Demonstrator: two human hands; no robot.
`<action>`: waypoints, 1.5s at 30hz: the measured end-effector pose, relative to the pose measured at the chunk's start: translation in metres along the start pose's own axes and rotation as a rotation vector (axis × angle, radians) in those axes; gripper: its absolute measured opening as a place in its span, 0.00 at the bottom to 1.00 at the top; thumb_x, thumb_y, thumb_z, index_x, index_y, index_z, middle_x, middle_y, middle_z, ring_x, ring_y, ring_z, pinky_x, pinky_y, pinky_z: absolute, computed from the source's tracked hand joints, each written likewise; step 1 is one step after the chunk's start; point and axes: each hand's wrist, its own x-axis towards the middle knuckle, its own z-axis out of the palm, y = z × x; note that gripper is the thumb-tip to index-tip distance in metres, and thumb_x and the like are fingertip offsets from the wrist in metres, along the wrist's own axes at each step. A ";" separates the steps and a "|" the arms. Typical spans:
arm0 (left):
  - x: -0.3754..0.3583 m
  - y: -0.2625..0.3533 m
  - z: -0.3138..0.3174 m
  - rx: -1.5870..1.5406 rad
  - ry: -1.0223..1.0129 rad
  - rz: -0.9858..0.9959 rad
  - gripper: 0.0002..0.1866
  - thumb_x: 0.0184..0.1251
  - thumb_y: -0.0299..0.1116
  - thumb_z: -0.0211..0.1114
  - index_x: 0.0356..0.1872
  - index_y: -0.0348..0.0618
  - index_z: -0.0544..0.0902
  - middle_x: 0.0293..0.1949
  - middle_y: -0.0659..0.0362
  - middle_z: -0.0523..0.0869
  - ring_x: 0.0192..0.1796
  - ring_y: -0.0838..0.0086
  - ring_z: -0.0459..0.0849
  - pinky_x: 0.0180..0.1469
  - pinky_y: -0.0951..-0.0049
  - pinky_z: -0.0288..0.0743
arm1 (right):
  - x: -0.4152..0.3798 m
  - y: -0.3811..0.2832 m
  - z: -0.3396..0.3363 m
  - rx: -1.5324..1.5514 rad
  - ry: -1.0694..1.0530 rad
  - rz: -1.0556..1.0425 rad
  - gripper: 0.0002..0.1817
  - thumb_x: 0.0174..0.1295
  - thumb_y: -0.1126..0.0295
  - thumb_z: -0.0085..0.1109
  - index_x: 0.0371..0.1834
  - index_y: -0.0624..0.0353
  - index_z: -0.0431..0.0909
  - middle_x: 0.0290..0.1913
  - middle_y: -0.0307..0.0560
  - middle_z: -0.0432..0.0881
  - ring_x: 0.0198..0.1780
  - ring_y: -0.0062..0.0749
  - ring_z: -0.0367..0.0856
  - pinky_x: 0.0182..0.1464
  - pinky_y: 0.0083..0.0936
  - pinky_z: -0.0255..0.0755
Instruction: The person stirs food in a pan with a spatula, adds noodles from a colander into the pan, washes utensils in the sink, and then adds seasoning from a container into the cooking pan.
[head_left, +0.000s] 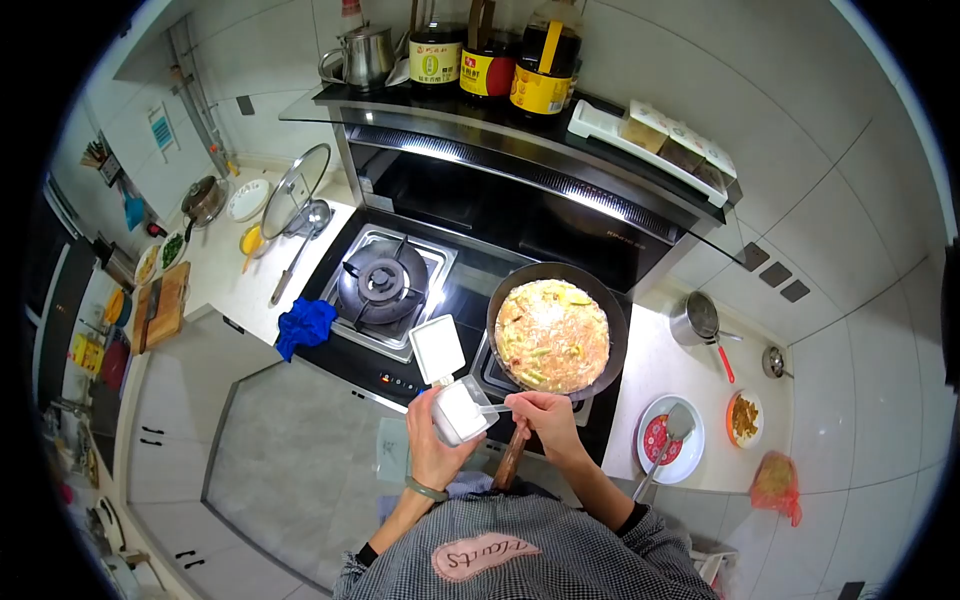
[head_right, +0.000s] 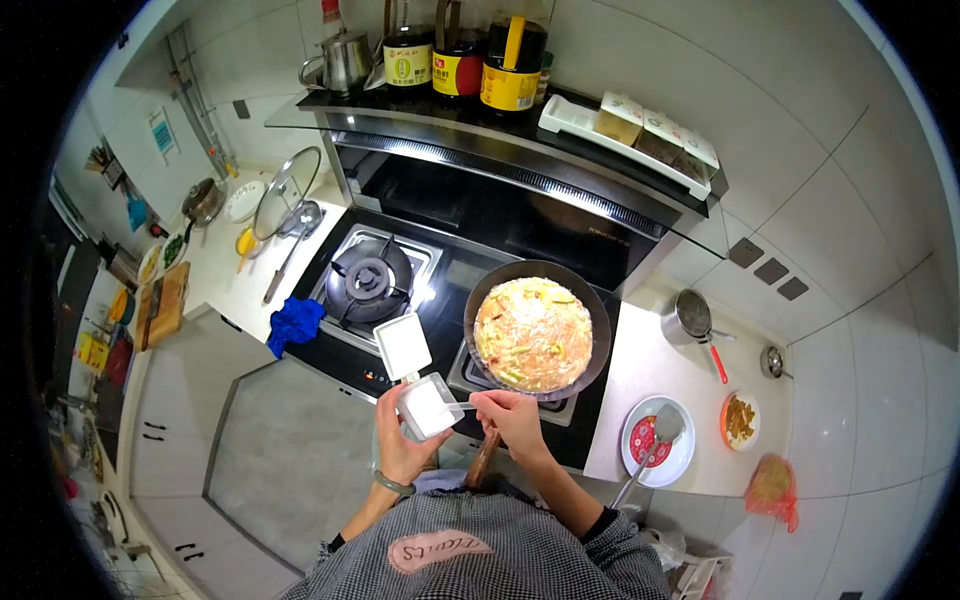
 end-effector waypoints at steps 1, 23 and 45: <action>0.001 0.002 0.001 -0.034 0.003 -0.027 0.47 0.31 0.28 0.80 0.60 0.39 0.65 0.55 0.49 0.70 0.58 0.55 0.70 0.56 0.62 0.69 | 0.003 0.001 -0.004 -0.001 0.001 -0.004 0.08 0.60 0.69 0.63 0.34 0.65 0.83 0.21 0.36 0.76 0.18 0.14 0.70 0.20 0.12 0.62; -0.011 -0.011 -0.011 -0.014 0.069 -0.097 0.46 0.32 0.29 0.79 0.59 0.37 0.65 0.54 0.48 0.70 0.57 0.53 0.69 0.59 0.59 0.64 | 0.146 0.005 -0.129 -0.174 0.613 -0.443 0.08 0.60 0.74 0.62 0.32 0.71 0.81 0.23 0.43 0.81 0.21 0.20 0.77 0.22 0.15 0.71; -0.010 -0.006 0.004 -0.109 -0.021 -0.103 0.47 0.32 0.29 0.80 0.60 0.36 0.64 0.56 0.47 0.70 0.58 0.52 0.69 0.60 0.59 0.64 | 0.035 -0.016 -0.128 -0.669 0.666 -0.749 0.07 0.61 0.73 0.62 0.36 0.68 0.82 0.26 0.40 0.81 0.24 0.16 0.77 0.28 0.14 0.70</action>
